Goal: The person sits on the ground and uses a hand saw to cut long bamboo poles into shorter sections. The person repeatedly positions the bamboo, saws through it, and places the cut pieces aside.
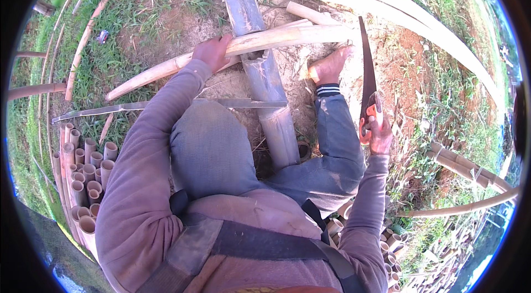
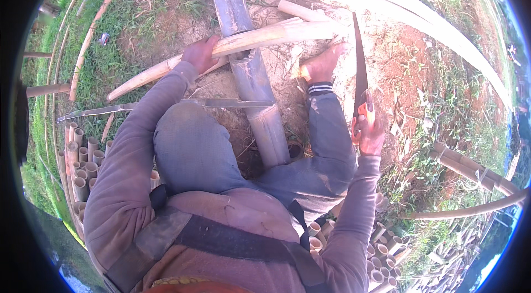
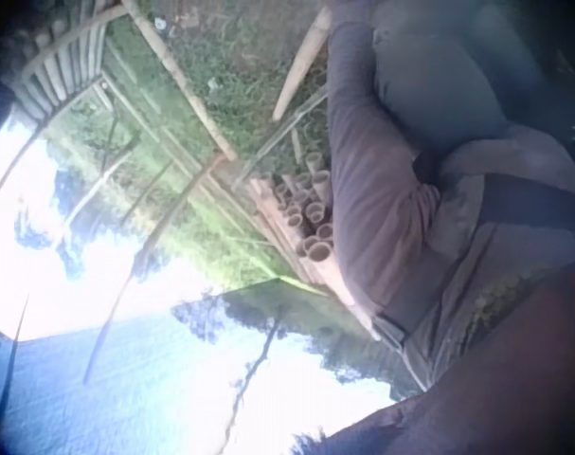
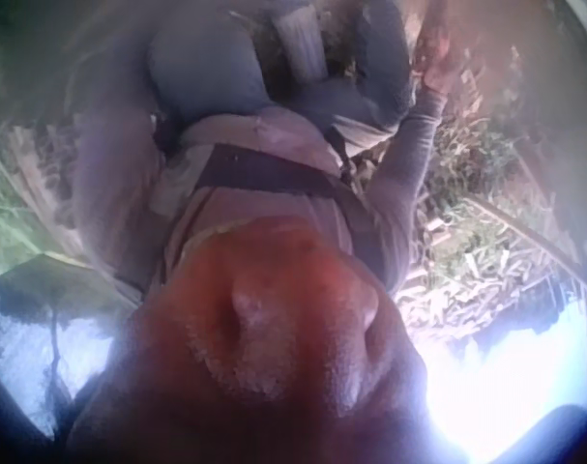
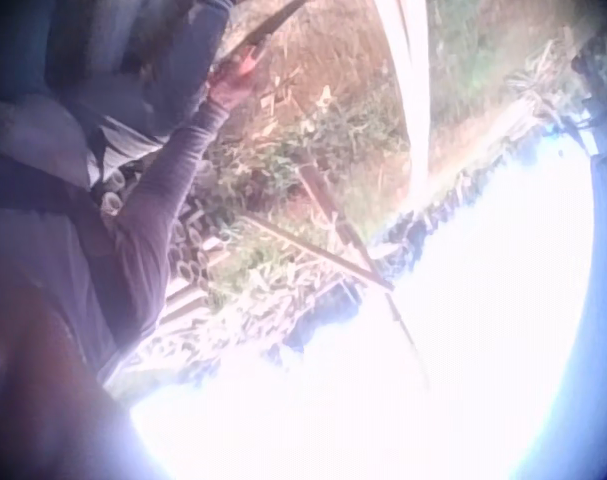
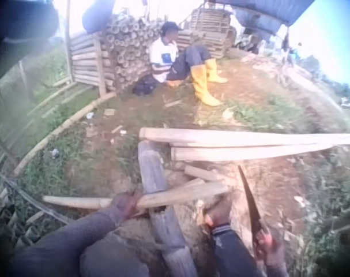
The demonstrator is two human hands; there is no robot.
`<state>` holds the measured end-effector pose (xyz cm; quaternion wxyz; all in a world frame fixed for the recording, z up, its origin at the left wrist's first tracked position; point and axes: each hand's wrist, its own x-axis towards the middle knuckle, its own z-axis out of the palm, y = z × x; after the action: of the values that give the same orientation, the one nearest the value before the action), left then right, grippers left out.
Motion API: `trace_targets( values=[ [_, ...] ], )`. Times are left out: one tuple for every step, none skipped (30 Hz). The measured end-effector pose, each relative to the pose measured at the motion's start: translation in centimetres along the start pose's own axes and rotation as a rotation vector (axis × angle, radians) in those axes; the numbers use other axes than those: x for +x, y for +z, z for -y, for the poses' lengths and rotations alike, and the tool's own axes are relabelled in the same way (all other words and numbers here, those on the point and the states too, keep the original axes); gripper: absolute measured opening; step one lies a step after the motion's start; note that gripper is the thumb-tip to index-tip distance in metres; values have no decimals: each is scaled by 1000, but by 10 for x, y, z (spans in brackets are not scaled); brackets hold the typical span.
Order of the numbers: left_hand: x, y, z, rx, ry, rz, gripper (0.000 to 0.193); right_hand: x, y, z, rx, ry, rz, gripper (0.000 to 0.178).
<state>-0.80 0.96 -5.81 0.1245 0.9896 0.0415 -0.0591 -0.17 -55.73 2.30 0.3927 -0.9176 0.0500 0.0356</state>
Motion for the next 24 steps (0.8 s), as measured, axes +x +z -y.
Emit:
trace_targets(
  values=[
    [-3, -3, 0, 3, -13, 9, 62, -22, -10, 33, 180, 49, 100, 39],
    [-2, -7, -5, 2, -11, 19, 62, -48, -14, 55, 311, -45, 71, 41],
    [0, -10, -8, 3, -14, 27, 61, -71, -13, 75, 440, -144, 48, 43],
    [-1, -10, -9, 5, -16, 27, 61, -90, -12, 93, 429, -178, -57, 48],
    [1, -11, -10, 9, -11, 29, 61, -106, -5, 95, 353, -222, -143, 49],
    [1, -11, -9, 13, -10, 31, 61, -122, 1, 98, 270, -259, -232, 51],
    [0, -11, -8, 12, -5, 26, 61, -137, 7, 101, 186, -290, -321, 53],
    [1, -11, -9, 12, 9, 20, 61, -151, 23, 91, 314, -269, -325, 53],
    [2, -11, -10, 13, 19, 15, 60, -162, 39, 89, 443, -250, -324, 53],
    [2, -9, -8, 11, 24, 5, 61, -168, 47, 98, 268, -362, -342, 51],
    [2, -8, -8, 16, 27, -5, 61, -174, 57, 103, 98, -471, -356, 50],
    [1, -6, -7, 20, 29, -15, 61, -174, 74, 96, 248, -404, -295, 47],
    [-2, -5, -6, 21, 28, -7, 61, -173, 79, 109, 112, -438, -277, 40],
    [-1, -7, -6, 26, 34, -5, 61, -172, 85, 119, 101, -435, -274, 38],
    [0, -8, -7, 30, 39, -4, 61, -171, 90, 125, 90, -433, -270, 36],
    [0, -8, -6, 19, 45, -3, 61, -169, 93, 128, 100, -426, -264, 36],
    [0, -8, -6, 9, 50, -4, 62, -166, 96, 129, 109, -419, -258, 35],
    [0, -9, -5, -2, 54, -4, 63, -165, 98, 129, 107, -419, -250, 35],
    [0, -8, -5, 0, 52, 3, 61, -165, 99, 127, 101, -416, -241, 35],
    [0, -9, -6, 2, 48, 9, 59, -164, 99, 124, 84, -418, -231, 35],
    [0, -10, -7, 4, 44, 15, 57, -164, 97, 123, 74, -423, -225, 36],
    [-1, -10, -6, -2, 45, 16, 57, -165, 96, 121, 67, -426, -216, 36],
    [-1, -10, -5, -7, 44, 15, 56, -167, 94, 119, 68, -431, -212, 36],
    [-3, -10, -5, -13, 43, 15, 56, -169, 91, 115, 108, -407, -188, 36]
  ],
)
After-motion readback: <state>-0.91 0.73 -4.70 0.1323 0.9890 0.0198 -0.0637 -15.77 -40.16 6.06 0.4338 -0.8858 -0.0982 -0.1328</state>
